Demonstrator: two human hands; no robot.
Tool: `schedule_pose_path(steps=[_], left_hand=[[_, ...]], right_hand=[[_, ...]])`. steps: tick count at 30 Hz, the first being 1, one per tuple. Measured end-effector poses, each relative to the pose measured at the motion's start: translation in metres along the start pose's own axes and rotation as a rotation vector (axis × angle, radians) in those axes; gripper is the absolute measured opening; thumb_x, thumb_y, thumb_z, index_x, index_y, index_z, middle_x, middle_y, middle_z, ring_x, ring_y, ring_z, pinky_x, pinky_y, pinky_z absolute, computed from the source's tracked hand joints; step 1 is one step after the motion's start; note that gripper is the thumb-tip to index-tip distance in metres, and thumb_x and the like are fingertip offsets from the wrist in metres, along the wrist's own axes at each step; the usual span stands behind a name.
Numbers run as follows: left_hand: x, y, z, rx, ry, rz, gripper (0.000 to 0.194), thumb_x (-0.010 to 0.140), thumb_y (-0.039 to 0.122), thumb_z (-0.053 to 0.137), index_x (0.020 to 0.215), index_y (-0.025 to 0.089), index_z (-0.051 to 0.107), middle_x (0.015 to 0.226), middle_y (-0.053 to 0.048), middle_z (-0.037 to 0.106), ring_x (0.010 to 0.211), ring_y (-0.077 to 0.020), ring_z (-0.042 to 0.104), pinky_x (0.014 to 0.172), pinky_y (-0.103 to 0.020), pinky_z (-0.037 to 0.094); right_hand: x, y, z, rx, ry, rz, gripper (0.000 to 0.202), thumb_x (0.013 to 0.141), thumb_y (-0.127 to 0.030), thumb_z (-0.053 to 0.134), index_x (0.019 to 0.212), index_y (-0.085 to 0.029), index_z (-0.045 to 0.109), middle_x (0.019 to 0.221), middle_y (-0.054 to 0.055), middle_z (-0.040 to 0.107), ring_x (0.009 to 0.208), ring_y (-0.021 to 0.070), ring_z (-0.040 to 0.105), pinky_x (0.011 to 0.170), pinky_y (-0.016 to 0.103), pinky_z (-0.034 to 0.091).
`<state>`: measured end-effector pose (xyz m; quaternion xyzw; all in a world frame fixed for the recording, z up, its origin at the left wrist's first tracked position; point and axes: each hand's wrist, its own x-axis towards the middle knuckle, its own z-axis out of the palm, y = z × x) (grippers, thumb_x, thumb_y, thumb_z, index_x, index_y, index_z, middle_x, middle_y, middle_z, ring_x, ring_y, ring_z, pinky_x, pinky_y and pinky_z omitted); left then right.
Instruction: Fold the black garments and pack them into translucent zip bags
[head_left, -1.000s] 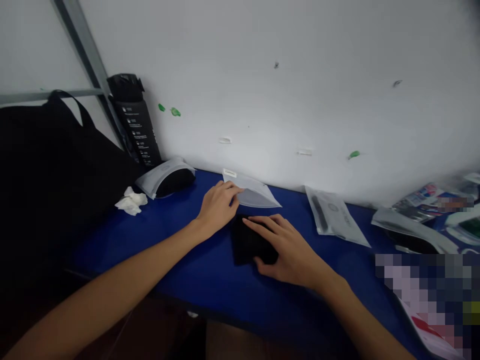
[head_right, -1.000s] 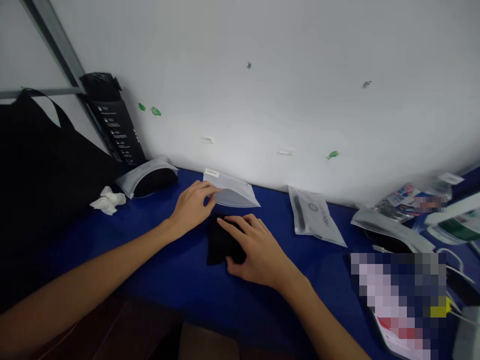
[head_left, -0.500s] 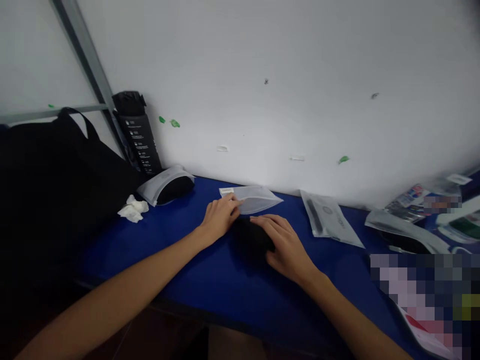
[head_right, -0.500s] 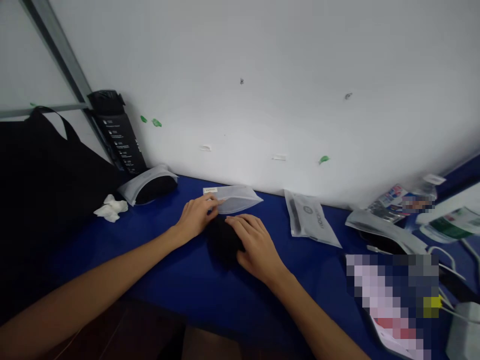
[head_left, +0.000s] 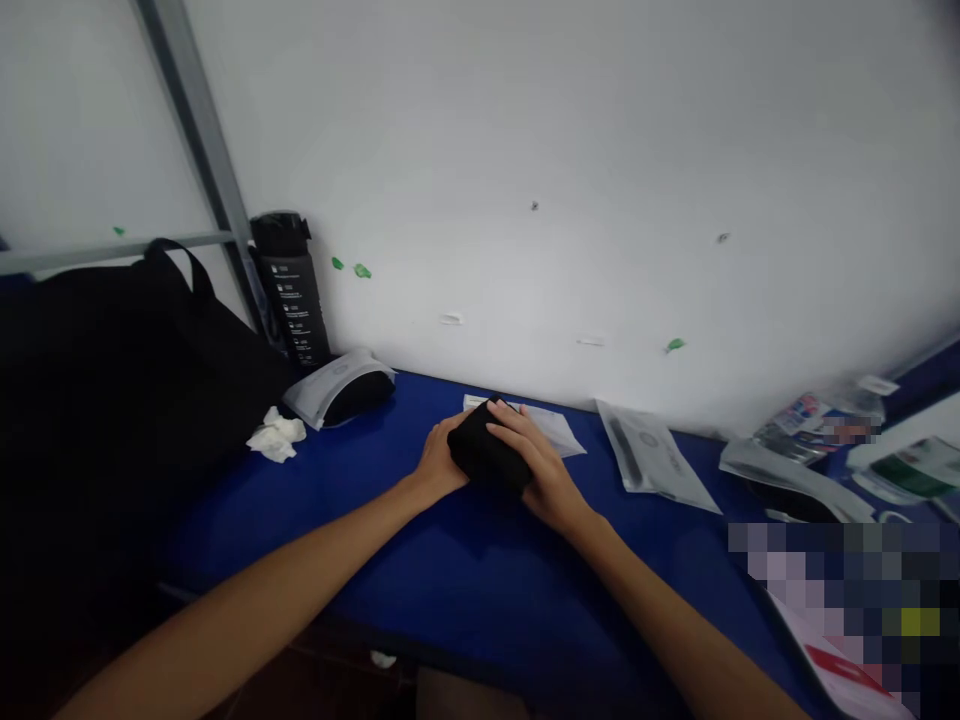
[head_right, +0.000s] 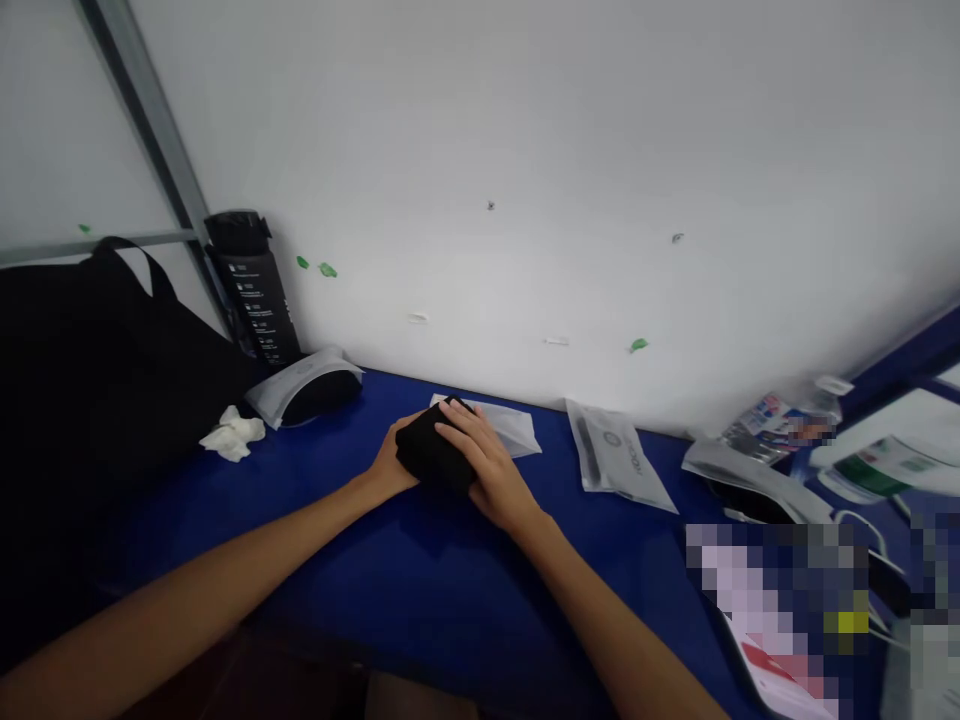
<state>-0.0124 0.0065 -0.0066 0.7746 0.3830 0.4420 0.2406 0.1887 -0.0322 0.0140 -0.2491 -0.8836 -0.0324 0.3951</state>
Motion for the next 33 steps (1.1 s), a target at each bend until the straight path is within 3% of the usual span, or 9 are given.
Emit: schedule_pose_path(steps=[4,7,12,16,19,25,30,33], left_hand=[[0.0,0.009,-0.001,-0.035,-0.002,-0.007,0.014,0.092,0.027,0.061,0.098,0.023,0.073,0.098,-0.002,0.078,0.088,-0.0236,0.074,0.081,-0.034,0.058],[0.002,0.01,0.0,-0.142,0.005,0.043,0.014,0.092,0.027,0.06,0.092,0.02,0.073,0.096,-0.002,0.076,0.088,-0.0213,0.072,0.082,-0.032,0.057],[0.003,0.001,0.004,-0.215,0.065,0.075,0.028,0.087,0.02,0.066,0.113,0.02,0.075,0.117,-0.007,0.075,0.111,-0.0242,0.071,0.103,-0.038,0.055],[0.001,0.004,0.009,-0.1,0.093,0.045,0.045,0.08,0.006,0.067,0.122,0.02,0.073,0.123,-0.007,0.073,0.115,-0.0238,0.07,0.106,-0.039,0.055],[-0.001,0.014,0.012,0.023,0.094,-0.009,0.052,0.08,-0.001,0.06,0.125,0.023,0.072,0.128,-0.004,0.072,0.118,-0.0219,0.069,0.107,-0.036,0.055],[-0.006,0.027,0.011,0.11,0.114,-0.02,0.061,0.084,-0.004,0.054,0.132,0.03,0.068,0.137,0.003,0.069,0.124,-0.0191,0.067,0.107,-0.03,0.054],[-0.004,0.028,0.006,0.05,0.194,-0.006,0.05,0.084,-0.001,0.059,0.124,0.026,0.072,0.127,-0.001,0.073,0.117,-0.0203,0.07,0.105,-0.032,0.055],[-0.003,0.027,0.006,0.014,0.2,-0.013,0.05,0.082,-0.003,0.06,0.121,0.025,0.074,0.124,-0.002,0.074,0.116,-0.0208,0.07,0.104,-0.033,0.055]], right_hand=[[-0.009,-0.008,-0.001,0.042,-0.033,-0.057,0.067,0.103,-0.009,0.048,0.164,-0.032,0.03,0.166,0.013,0.038,0.155,0.0312,0.036,0.126,0.067,0.031],[-0.014,-0.011,-0.003,0.04,-0.04,-0.046,0.067,0.102,-0.011,0.051,0.163,-0.033,0.032,0.162,0.014,0.042,0.152,0.0316,0.04,0.124,0.063,0.037],[-0.014,-0.003,-0.001,0.059,-0.126,0.084,0.065,0.096,-0.008,0.053,0.156,-0.031,0.042,0.151,0.014,0.052,0.144,0.0301,0.049,0.116,0.056,0.048],[-0.014,0.009,-0.001,0.069,-0.144,0.231,0.065,0.088,-0.005,0.056,0.148,-0.027,0.048,0.146,0.013,0.057,0.136,0.03,0.056,0.113,0.054,0.049],[-0.014,0.013,-0.002,-0.052,-0.175,0.293,0.069,0.08,-0.001,0.055,0.145,-0.023,0.051,0.143,0.013,0.06,0.134,0.0312,0.057,0.113,0.054,0.049],[-0.01,-0.002,0.001,-0.303,-0.184,0.412,0.079,0.07,0.005,0.052,0.146,-0.019,0.051,0.145,0.015,0.06,0.135,0.034,0.056,0.111,0.053,0.051],[-0.014,-0.004,-0.001,-0.032,-0.187,0.378,0.097,0.07,-0.001,0.057,0.161,-0.023,0.033,0.158,0.013,0.049,0.145,0.0297,0.049,0.118,0.048,0.046],[-0.015,-0.001,-0.004,0.099,-0.135,0.404,0.093,0.071,-0.001,0.055,0.16,-0.023,0.036,0.156,0.013,0.051,0.144,0.0278,0.052,0.118,0.047,0.046]])
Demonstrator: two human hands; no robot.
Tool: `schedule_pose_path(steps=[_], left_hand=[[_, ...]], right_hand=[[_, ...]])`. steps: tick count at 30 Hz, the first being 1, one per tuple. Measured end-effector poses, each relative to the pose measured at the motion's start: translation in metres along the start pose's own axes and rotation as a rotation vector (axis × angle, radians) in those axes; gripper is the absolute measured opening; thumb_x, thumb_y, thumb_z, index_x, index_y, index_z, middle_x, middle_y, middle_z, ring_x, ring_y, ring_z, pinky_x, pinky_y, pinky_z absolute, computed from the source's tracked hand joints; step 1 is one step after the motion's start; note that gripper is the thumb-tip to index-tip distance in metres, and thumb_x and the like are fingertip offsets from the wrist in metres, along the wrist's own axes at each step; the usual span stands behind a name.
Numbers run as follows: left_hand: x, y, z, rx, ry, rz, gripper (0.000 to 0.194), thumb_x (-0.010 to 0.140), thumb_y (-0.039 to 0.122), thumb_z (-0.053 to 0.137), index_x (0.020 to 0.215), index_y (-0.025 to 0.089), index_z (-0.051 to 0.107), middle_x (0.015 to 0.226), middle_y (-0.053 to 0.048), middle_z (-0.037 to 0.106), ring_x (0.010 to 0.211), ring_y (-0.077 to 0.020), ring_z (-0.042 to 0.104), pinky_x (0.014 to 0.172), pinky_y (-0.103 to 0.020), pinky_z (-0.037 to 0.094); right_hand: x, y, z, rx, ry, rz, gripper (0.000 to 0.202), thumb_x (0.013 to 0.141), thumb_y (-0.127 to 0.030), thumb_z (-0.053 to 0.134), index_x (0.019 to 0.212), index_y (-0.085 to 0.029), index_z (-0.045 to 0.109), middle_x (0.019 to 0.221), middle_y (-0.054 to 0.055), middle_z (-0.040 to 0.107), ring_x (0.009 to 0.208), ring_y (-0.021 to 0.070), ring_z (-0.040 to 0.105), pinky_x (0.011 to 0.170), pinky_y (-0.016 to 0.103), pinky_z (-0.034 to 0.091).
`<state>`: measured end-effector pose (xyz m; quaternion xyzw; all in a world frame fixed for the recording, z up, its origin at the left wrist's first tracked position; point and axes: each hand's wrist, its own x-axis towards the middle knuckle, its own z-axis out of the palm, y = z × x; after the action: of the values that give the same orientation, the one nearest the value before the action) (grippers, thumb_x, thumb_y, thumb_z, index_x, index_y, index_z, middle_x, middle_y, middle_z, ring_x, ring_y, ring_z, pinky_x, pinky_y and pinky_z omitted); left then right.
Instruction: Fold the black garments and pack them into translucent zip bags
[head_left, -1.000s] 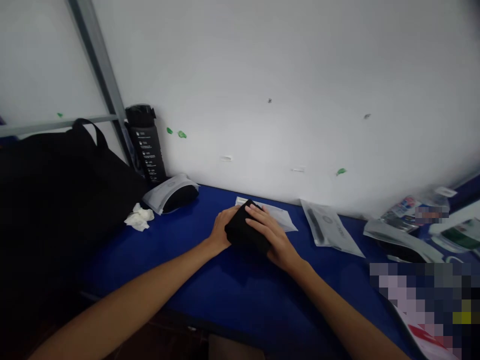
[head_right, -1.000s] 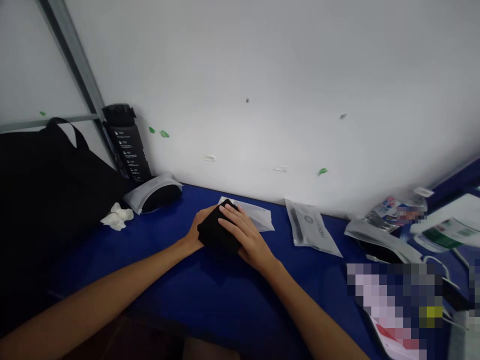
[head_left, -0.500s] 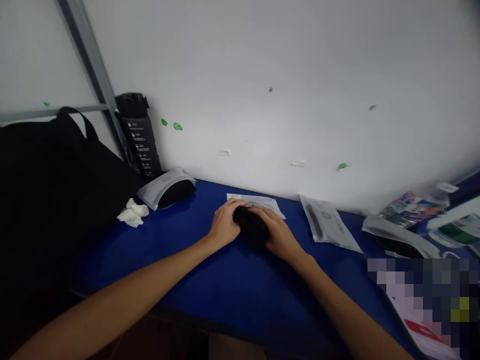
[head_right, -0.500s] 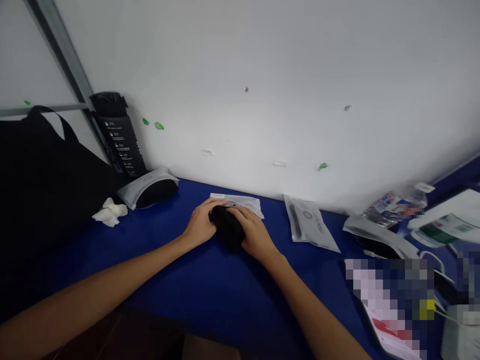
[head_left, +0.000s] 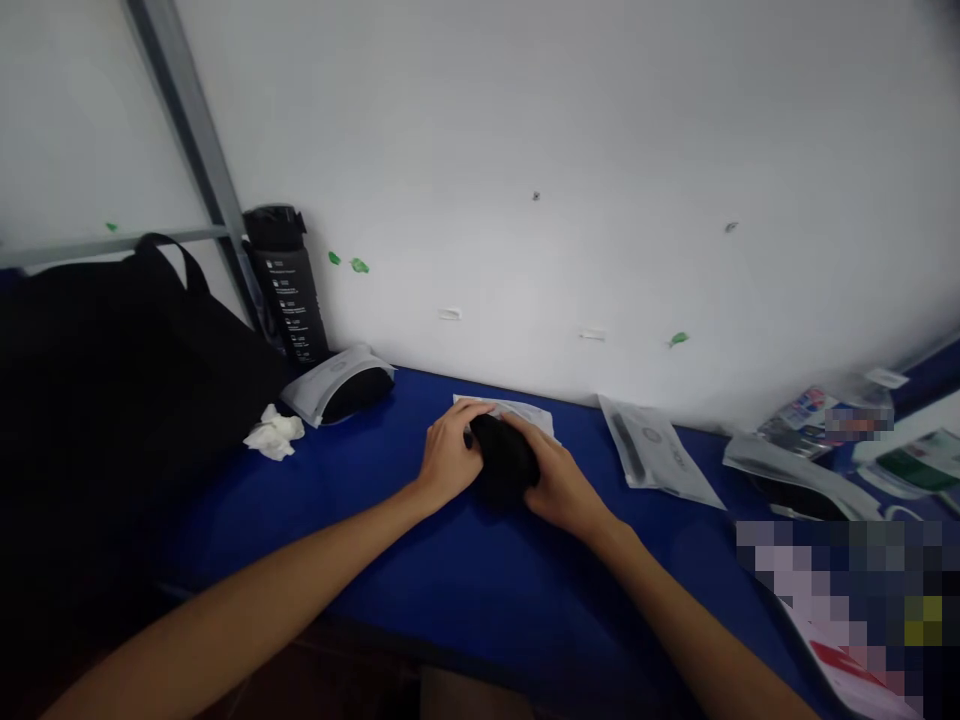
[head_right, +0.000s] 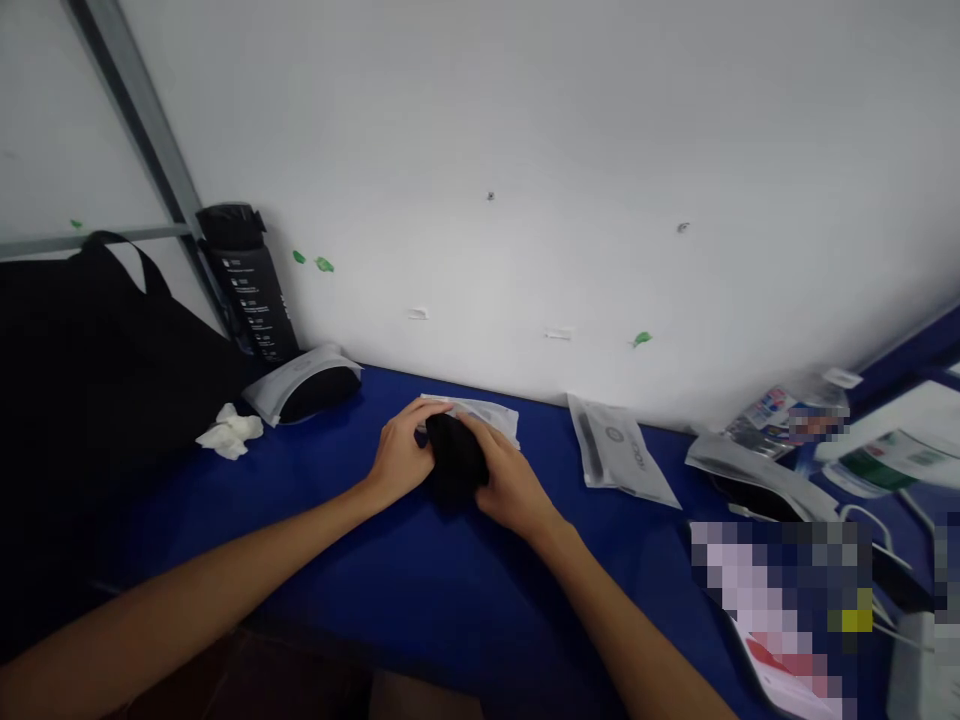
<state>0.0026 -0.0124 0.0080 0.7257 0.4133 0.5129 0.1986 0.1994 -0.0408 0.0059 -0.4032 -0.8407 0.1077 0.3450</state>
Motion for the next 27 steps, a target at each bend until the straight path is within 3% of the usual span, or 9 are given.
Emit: schedule_pose_path(steps=[4,7,10,12,14,16,19,27], left_hand=[[0.0,-0.002,0.001,-0.003,-0.007,-0.036,0.049,0.081,-0.002,0.064,0.122,0.024,0.074,0.124,-0.003,0.074,0.116,-0.0228,0.07,0.103,-0.035,0.056],[0.001,-0.003,0.002,0.018,-0.016,-0.026,0.052,0.078,-0.005,0.062,0.12,0.024,0.075,0.124,-0.004,0.074,0.116,-0.0235,0.07,0.102,-0.036,0.055],[0.002,-0.004,0.002,0.037,-0.025,-0.017,0.052,0.078,-0.006,0.058,0.118,0.023,0.074,0.122,-0.004,0.074,0.104,-0.0211,0.072,0.093,-0.034,0.058],[0.002,-0.003,0.001,0.034,-0.027,-0.025,0.048,0.08,-0.003,0.058,0.117,0.023,0.074,0.118,-0.003,0.074,0.095,-0.0193,0.072,0.086,-0.032,0.059],[0.001,-0.004,-0.001,-0.011,-0.031,-0.005,0.044,0.08,0.001,0.064,0.117,0.023,0.073,0.116,-0.004,0.075,0.098,-0.0203,0.073,0.088,-0.032,0.059],[0.0,-0.005,-0.004,-0.073,-0.042,0.044,0.045,0.078,0.005,0.07,0.119,0.022,0.073,0.119,-0.005,0.074,0.108,-0.0228,0.072,0.097,-0.035,0.058],[-0.001,-0.008,-0.005,-0.074,-0.067,0.079,0.051,0.076,0.006,0.072,0.126,0.02,0.071,0.126,-0.008,0.071,0.115,-0.0251,0.071,0.103,-0.039,0.056],[-0.002,-0.003,0.002,0.084,-0.086,-0.02,0.057,0.079,-0.001,0.062,0.13,0.024,0.071,0.133,-0.004,0.07,0.12,-0.0238,0.069,0.103,-0.036,0.058]], right_hand=[[0.001,-0.001,-0.006,0.116,0.048,-0.027,0.073,0.077,-0.004,0.057,0.148,-0.024,0.052,0.144,0.01,0.063,0.134,0.0263,0.061,0.114,0.044,0.049],[-0.001,-0.003,-0.009,0.197,0.113,0.003,0.063,0.083,-0.012,0.065,0.144,-0.024,0.056,0.137,0.009,0.068,0.126,0.0263,0.066,0.108,0.042,0.053],[-0.005,-0.007,-0.009,0.224,0.272,0.039,0.075,0.088,-0.022,0.07,0.157,-0.024,0.04,0.144,0.013,0.062,0.127,0.0275,0.065,0.105,0.042,0.056],[-0.006,-0.009,-0.009,0.181,0.329,-0.031,0.083,0.092,-0.022,0.065,0.164,-0.025,0.024,0.154,0.014,0.053,0.136,0.0282,0.058,0.11,0.045,0.053],[-0.005,-0.011,-0.01,0.046,0.246,-0.16,0.08,0.095,-0.015,0.056,0.166,-0.027,0.021,0.16,0.012,0.047,0.145,0.0283,0.05,0.119,0.051,0.044],[-0.002,-0.011,-0.013,-0.149,0.08,-0.266,0.081,0.092,-0.004,0.049,0.165,-0.03,0.025,0.161,0.009,0.047,0.149,0.0282,0.043,0.125,0.057,0.034],[0.001,-0.009,-0.015,-0.369,-0.079,-0.312,0.088,0.083,0.005,0.045,0.164,-0.028,0.032,0.16,0.008,0.049,0.149,0.0277,0.041,0.125,0.058,0.031],[-0.001,0.002,0.005,-0.579,0.031,-0.167,0.079,0.074,0.009,0.047,0.148,-0.017,0.055,0.146,0.011,0.062,0.131,0.0286,0.056,0.113,0.047,0.045]])
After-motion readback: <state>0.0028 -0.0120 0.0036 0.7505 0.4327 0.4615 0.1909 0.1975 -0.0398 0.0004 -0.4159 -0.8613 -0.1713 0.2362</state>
